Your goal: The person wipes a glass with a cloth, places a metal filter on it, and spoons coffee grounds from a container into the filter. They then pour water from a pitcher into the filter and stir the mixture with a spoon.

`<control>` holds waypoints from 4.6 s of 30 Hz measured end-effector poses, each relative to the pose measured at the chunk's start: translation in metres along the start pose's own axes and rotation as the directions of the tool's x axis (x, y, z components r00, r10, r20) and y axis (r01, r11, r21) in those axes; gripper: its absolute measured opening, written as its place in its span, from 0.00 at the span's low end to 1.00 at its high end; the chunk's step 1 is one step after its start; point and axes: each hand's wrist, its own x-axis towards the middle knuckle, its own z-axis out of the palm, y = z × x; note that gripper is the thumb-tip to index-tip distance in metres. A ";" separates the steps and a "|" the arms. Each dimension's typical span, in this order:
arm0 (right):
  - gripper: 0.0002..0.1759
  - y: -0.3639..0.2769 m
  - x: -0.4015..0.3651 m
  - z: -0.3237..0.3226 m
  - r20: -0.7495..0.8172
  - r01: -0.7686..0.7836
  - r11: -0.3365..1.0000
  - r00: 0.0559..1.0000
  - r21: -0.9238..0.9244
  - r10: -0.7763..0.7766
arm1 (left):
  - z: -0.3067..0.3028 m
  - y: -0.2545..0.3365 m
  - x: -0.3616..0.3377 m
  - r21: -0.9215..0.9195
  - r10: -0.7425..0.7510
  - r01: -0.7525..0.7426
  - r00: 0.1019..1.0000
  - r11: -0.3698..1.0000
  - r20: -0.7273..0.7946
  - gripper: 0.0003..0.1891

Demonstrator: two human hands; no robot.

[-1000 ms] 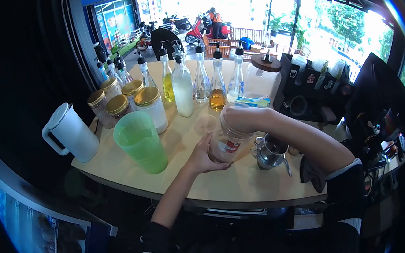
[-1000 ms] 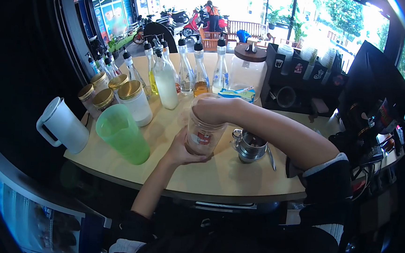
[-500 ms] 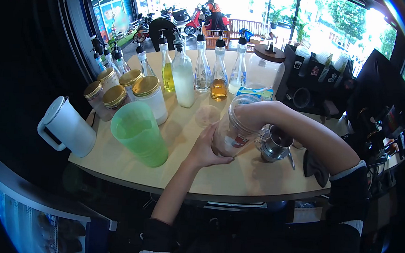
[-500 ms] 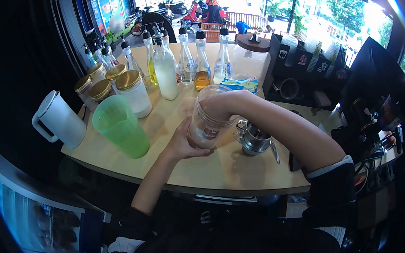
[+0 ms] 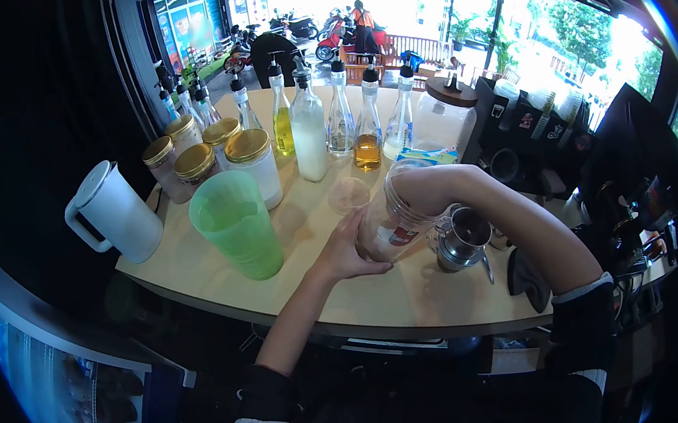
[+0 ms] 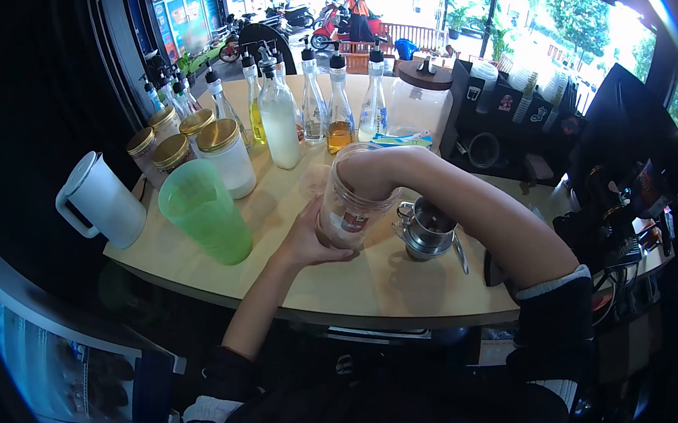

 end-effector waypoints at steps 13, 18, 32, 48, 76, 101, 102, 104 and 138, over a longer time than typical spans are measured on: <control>0.12 0.007 -0.003 0.004 -0.197 0.023 0.978 0.980 0.206 0.019 | -0.001 0.000 0.000 0.008 -0.006 0.006 1.000 1.000 0.002 0.57; 0.09 0.006 -0.010 -0.002 -0.155 -0.048 0.975 0.984 0.216 0.083 | 0.000 -0.002 0.000 0.014 -0.003 0.002 1.000 1.000 0.007 0.57; 0.12 0.006 -0.045 -0.015 -0.184 -0.017 0.865 0.975 0.502 0.127 | 0.002 -0.006 -0.002 -0.040 -0.021 0.021 1.000 0.999 -0.005 0.54; 0.11 0.026 -0.095 0.007 -0.509 0.150 0.766 0.822 0.626 0.255 | 0.005 0.004 -0.002 -0.125 -0.050 0.048 0.999 0.991 -0.008 0.47; 0.09 0.024 -0.148 0.175 -0.701 -0.103 0.775 0.368 0.623 0.612 | 0.007 -0.010 0.000 -0.278 -0.240 0.229 0.971 0.933 -0.006 0.47; 0.13 0.001 -0.163 0.181 -0.772 -0.062 0.829 0.331 0.555 0.542 | 0.008 -0.006 0.001 -0.303 -0.250 0.238 0.968 0.923 0.001 0.47; 0.13 0.000 -0.162 0.184 -0.774 -0.064 0.830 0.325 0.555 0.543 | 0.008 -0.004 0.000 -0.301 -0.245 0.234 0.970 0.925 0.003 0.47; 0.15 0.001 -0.160 0.188 -0.834 -0.115 0.885 0.299 0.452 0.464 | 0.008 0.001 0.001 -0.291 -0.241 0.223 0.970 0.930 -0.027 0.47; 0.04 -0.006 -0.016 -0.002 -0.767 -0.200 0.840 0.551 -0.504 -0.329 | -0.011 0.003 -0.005 -0.082 -0.225 0.215 0.963 0.973 -0.148 0.45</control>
